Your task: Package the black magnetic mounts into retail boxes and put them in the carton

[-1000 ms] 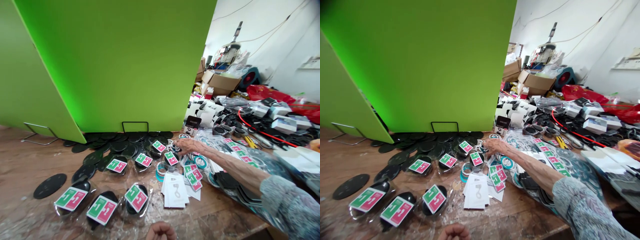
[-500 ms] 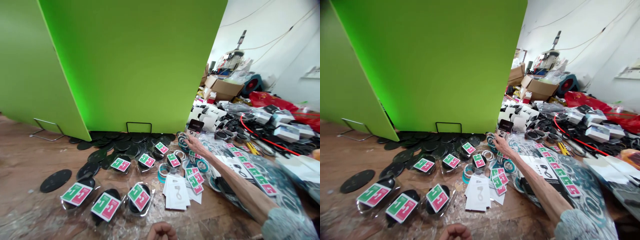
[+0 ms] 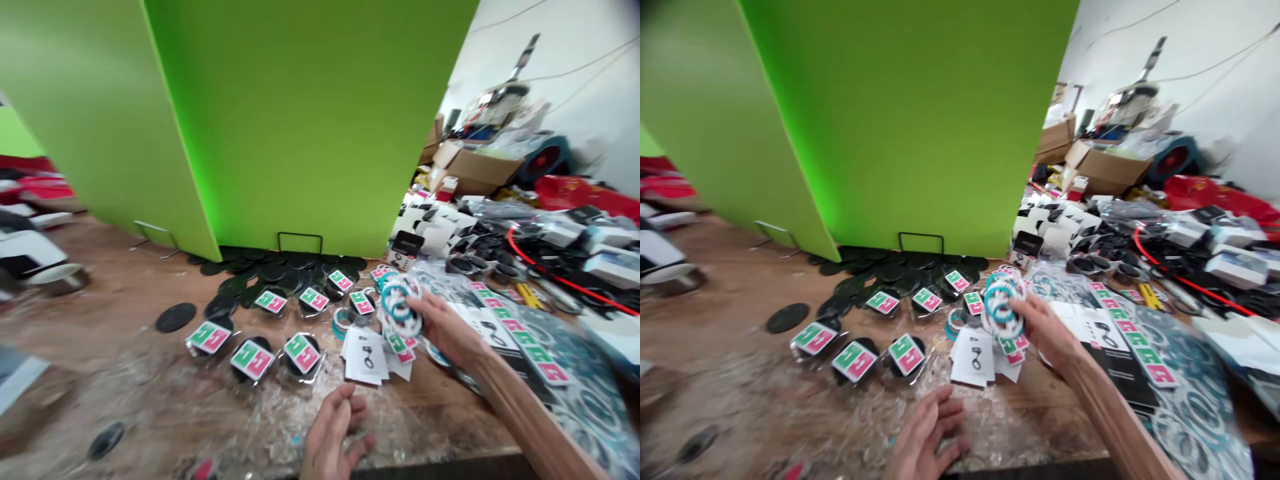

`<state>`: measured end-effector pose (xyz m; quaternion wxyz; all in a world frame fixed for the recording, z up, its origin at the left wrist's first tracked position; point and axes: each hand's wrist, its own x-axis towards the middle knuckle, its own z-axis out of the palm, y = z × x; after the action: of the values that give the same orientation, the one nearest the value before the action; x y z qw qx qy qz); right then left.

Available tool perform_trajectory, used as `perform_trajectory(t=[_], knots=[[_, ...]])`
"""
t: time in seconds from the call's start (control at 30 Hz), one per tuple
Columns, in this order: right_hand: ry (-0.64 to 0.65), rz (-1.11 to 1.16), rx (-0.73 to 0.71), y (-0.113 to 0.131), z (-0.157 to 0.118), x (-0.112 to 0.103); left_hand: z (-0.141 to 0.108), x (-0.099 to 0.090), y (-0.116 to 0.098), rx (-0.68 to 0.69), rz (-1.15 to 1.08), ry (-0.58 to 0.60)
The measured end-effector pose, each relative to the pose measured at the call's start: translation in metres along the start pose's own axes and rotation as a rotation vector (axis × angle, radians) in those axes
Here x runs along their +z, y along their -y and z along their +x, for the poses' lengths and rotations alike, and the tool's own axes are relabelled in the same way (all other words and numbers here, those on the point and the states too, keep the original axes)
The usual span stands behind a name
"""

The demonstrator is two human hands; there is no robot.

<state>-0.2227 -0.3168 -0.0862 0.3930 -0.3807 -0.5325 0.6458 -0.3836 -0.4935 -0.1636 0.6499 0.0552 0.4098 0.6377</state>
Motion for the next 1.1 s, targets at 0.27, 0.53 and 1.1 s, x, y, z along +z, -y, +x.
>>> perform_trajectory(t=[0.27,0.53,1.1], knots=[[0.184,-0.468,0.002,-0.065,-0.093,0.116,-0.043,-0.003,-0.033,-0.169,-0.313,0.131],[-0.017,-0.658,-0.266,-0.105,-0.103,0.164,-0.063,-0.039,-0.045,0.022,-0.291,-0.138],[0.084,-0.587,-0.204,-0.088,-0.104,0.194,-0.073,-0.071,-0.061,0.124,-0.206,-0.151]])
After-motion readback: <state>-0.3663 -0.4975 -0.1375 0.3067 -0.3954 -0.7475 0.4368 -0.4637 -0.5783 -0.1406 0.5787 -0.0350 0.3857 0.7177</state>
